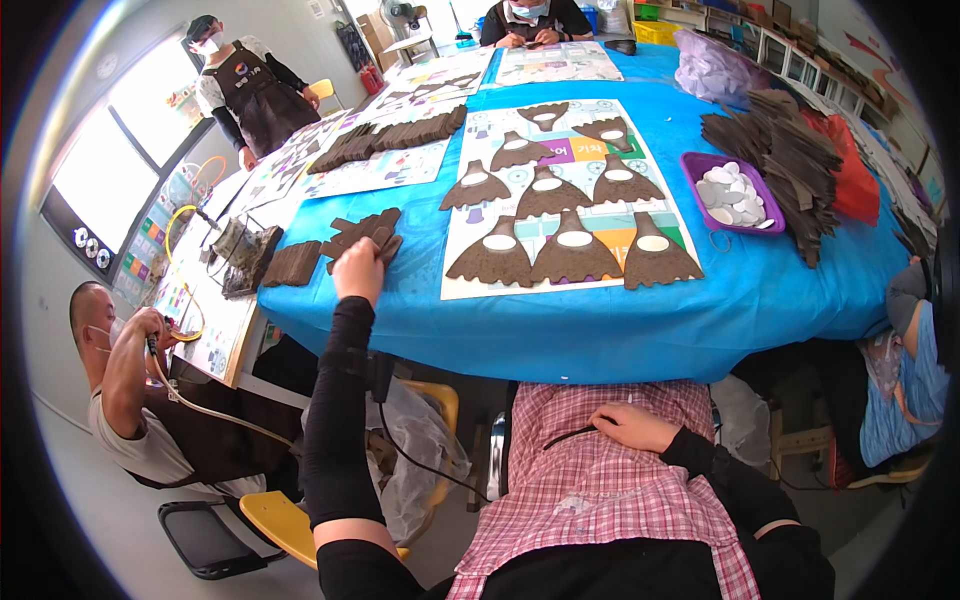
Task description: Manually assembling and aligning various leather or fabric components of a shoe upper on a work table.
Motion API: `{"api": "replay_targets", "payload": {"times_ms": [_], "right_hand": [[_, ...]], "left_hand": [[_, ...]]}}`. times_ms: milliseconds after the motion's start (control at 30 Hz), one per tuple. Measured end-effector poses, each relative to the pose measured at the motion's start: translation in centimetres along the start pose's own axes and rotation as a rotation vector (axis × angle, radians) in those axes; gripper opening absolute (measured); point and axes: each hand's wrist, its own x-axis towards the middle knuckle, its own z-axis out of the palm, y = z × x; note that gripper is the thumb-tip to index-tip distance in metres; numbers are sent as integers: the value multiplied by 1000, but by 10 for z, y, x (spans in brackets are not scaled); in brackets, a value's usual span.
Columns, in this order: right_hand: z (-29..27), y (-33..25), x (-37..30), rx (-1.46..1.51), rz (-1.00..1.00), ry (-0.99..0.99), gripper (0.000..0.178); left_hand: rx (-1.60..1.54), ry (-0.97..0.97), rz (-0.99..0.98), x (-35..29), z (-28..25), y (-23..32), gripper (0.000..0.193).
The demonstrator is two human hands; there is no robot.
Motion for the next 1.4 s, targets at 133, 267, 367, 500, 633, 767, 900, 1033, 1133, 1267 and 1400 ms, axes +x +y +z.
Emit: {"api": "replay_targets", "payload": {"times_ms": [133, 267, 367, 500, 633, 767, 900, 1033, 1133, 1267, 1400], "right_hand": [[5, 7, 0, -16, -4, 2, 28], [6, 11, 0, -21, -55, 12, 28], [4, 7, 1, -24, -63, 16, 28], [2, 7, -1, -25, -53, 11, 28], [2, 6, -2, -17, -59, -1, 28], [3, 10, -5, -3, -37, 23, 29], [2, 16, -5, 47, 34, -30, 31], [0, 5, -2, -1, -42, -9, 30], [-3, 13, -5, 13, 26, 10, 31], [-3, 9, -1, -14, 5, -36, 31], [-2, 9, 1, -9, -2, -46, 30]], "left_hand": [[-62, 0, -106, -16, 7, 7, 13], [-88, -108, -69, -4, 0, 4, 14], [-28, -165, 11, 4, -3, 1, 16], [-35, -198, 5, 11, -6, -2, 18], [117, -187, 36, 10, 4, 1, 20], [111, -263, 22, 19, 8, 9, 27], [-278, 97, -319, 39, 1, -55, 35], [-194, 21, -234, 38, -6, -95, 36], [-397, -131, -397, 41, 0, -12, 49], [136, -186, -247, 13, 2, -21, 42], [86, -91, -248, 16, -8, -21, 28]]}}
